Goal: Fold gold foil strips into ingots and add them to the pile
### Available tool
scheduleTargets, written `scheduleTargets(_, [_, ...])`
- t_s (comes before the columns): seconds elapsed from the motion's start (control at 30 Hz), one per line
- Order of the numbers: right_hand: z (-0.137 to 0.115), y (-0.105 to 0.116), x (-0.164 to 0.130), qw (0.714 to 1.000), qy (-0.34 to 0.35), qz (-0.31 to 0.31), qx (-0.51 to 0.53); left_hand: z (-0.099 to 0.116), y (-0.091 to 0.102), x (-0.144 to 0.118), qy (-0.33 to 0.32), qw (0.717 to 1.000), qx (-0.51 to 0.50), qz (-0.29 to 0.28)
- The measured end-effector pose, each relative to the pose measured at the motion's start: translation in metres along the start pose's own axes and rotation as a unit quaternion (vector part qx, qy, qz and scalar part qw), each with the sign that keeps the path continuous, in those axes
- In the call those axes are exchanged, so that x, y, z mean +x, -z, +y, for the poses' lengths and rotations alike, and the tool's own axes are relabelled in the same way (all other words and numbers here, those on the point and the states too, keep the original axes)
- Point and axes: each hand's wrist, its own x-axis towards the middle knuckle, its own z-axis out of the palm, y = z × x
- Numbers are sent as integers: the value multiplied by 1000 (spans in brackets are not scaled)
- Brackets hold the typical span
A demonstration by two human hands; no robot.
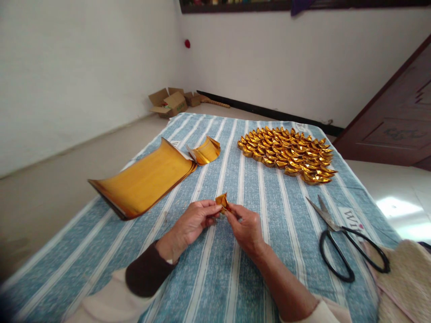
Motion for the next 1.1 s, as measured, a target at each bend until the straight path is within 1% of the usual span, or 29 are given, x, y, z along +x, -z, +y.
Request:
scheduleTargets(0.2, [0, 0, 0, 1000, 2, 1, 5, 1, -1, 0, -10, 1000, 23, -10])
scheduleTargets(0.33, [1, 1, 0, 1000, -11, -11, 12, 2, 0, -1, -6, 999, 41, -21])
scheduleTargets(0.43, [1, 1, -1, 999, -23, -16, 21, 3, 0, -2, 1, 999, 31, -25])
scheduleTargets(0.63, [0, 0, 0, 999, -25, -19, 25, 2, -1, -2, 0, 1000, 12, -23])
scheduleTargets(0.8, [0, 0, 0, 999, -23, -24, 26, 3, -2, -3, -12, 1000, 22, -14])
scheduleTargets(0.93, [0, 1, 0, 999, -22, -28, 6, 2, -3, -4, -29, 999, 30, -15])
scheduleTargets(1.1, [-1, 2, 1, 1000, -12, -26, -10, 1, -4, -5, -27, 999, 23, -14])
